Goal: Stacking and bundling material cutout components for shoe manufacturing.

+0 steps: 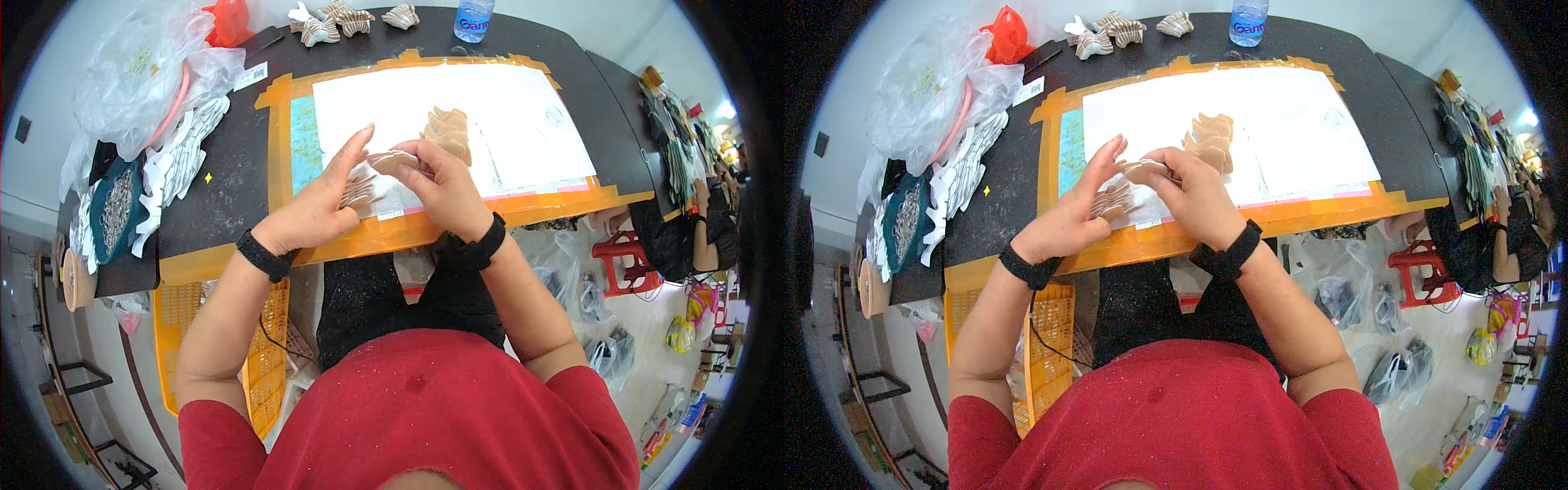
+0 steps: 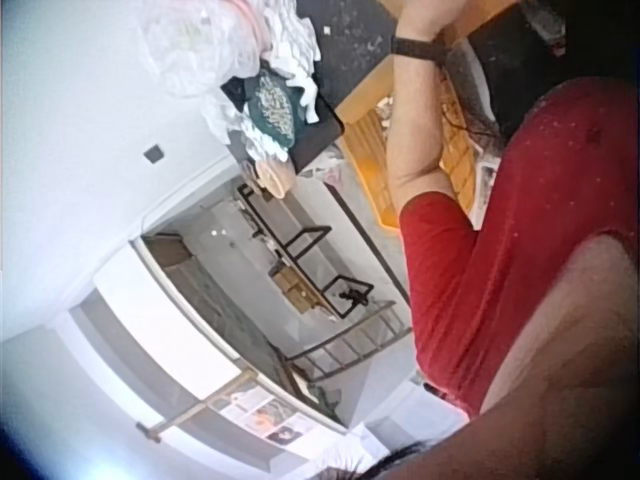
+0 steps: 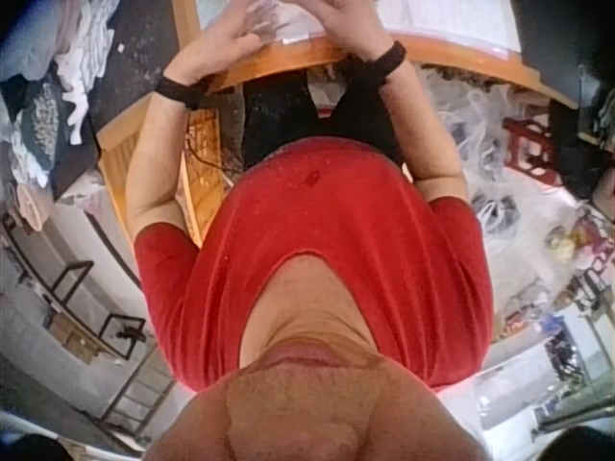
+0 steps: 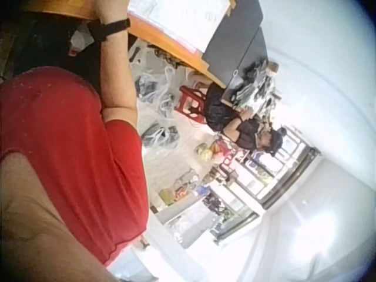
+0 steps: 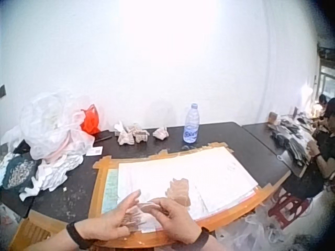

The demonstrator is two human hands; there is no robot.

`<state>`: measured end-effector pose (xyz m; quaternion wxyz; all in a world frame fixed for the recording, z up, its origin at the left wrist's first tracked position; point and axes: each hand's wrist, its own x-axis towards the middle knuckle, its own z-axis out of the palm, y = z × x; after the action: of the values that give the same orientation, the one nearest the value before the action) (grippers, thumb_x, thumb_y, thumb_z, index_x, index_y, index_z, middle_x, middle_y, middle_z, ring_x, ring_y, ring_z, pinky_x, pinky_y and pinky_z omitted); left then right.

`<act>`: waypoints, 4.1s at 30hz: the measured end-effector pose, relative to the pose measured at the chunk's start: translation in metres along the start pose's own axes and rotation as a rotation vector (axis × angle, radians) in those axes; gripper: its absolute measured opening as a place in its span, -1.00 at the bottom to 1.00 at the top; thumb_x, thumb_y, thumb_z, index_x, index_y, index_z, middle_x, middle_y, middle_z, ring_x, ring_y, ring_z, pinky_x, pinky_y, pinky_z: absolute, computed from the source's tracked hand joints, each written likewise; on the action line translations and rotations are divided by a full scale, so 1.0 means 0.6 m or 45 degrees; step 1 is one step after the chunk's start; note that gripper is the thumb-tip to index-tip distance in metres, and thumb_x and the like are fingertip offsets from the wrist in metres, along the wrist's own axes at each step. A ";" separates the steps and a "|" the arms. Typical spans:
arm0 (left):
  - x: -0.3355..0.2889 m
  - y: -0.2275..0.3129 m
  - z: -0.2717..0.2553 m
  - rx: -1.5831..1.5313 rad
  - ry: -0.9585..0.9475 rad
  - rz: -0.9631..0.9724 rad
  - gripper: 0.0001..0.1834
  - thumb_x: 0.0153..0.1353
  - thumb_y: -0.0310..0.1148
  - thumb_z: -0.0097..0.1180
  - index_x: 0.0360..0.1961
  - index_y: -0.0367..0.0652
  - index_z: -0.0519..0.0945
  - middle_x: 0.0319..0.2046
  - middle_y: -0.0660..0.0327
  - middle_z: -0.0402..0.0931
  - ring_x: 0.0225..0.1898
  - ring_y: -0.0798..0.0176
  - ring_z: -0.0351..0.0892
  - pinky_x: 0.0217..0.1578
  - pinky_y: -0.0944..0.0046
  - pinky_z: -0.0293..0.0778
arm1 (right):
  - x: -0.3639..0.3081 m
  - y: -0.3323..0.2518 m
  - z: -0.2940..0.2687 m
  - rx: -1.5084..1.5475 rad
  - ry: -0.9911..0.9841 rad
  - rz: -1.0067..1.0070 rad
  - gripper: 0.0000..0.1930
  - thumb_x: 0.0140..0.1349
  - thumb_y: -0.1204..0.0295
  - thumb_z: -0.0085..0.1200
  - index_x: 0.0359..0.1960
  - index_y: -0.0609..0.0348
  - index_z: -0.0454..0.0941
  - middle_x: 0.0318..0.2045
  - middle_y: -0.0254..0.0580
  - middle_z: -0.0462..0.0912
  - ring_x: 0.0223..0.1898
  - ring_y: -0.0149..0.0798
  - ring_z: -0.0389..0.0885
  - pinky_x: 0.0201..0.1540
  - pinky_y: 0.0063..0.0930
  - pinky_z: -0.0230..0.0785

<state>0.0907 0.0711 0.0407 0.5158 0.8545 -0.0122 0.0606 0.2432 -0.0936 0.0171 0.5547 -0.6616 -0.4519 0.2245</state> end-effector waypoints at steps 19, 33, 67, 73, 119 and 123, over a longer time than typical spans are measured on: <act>0.006 -0.004 -0.013 -0.001 -0.171 0.034 0.08 -0.08 -0.69 -0.03 0.53 -0.14 -0.17 0.43 -0.09 0.08 0.43 0.03 0.19 0.40 0.14 0.11 | 0.023 -0.020 -0.013 -0.371 -0.496 -0.578 -0.77 0.14 0.62 0.05 -0.16 0.15 0.58 -0.09 -0.03 0.62 0.05 0.05 0.55 0.12 -0.19 0.41; 0.002 -0.002 -0.016 0.033 -0.056 -0.179 0.04 0.00 -0.64 0.02 0.53 -0.01 -0.11 0.04 0.03 0.49 0.02 0.18 0.54 0.07 0.24 0.44 | 0.021 -0.018 -0.005 -0.507 -0.314 -0.646 -0.78 0.18 0.62 -0.04 -0.16 0.18 0.55 -0.12 -0.02 0.61 -0.04 0.07 0.58 0.04 -0.18 0.45; -0.017 -0.011 0.040 0.583 0.426 -0.027 -0.57 -0.03 -0.67 0.00 -0.04 -0.30 0.40 -0.07 -0.11 0.37 0.05 -0.21 0.35 0.14 -0.02 0.32 | 0.070 0.005 0.022 -0.563 -0.204 -0.164 -0.73 0.31 0.56 -0.08 -0.01 0.24 0.57 -0.20 0.08 0.69 -0.13 0.04 0.67 -0.05 -0.23 0.48; -0.015 -0.006 0.039 0.399 0.465 -0.132 -0.57 0.01 -0.61 0.05 0.00 -0.30 0.42 -0.06 -0.08 0.39 0.02 -0.18 0.43 0.09 0.03 0.39 | 0.074 0.029 0.019 -0.457 -0.268 -0.144 -0.69 0.23 0.57 0.00 0.02 0.19 0.58 -0.11 0.00 0.66 -0.08 0.01 0.65 0.01 -0.27 0.47; -0.019 -0.034 0.017 0.236 0.348 -0.280 0.00 0.03 -0.60 0.16 0.49 -0.07 -0.04 0.07 -0.05 0.41 0.05 0.09 0.53 0.07 0.22 0.46 | 0.053 0.016 0.018 -0.482 -0.180 -0.229 -0.52 0.38 0.37 -0.06 0.26 0.42 0.33 0.09 0.35 0.53 0.16 0.22 0.48 0.22 -0.10 0.32; -0.012 -0.025 0.030 0.398 0.397 -0.221 0.04 0.01 -0.56 0.24 0.50 -0.06 -0.06 0.05 -0.04 0.43 0.03 0.09 0.54 0.04 0.19 0.49 | 0.019 -0.002 0.062 -0.359 -0.176 -0.191 -0.39 0.36 0.21 0.00 0.28 0.46 0.27 0.13 0.40 0.48 0.16 0.27 0.46 0.23 -0.07 0.29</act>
<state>0.0864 0.0620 0.0182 0.3760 0.9022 0.1507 0.1484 0.2189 -0.0641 0.0102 0.4392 -0.6802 -0.5641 0.1619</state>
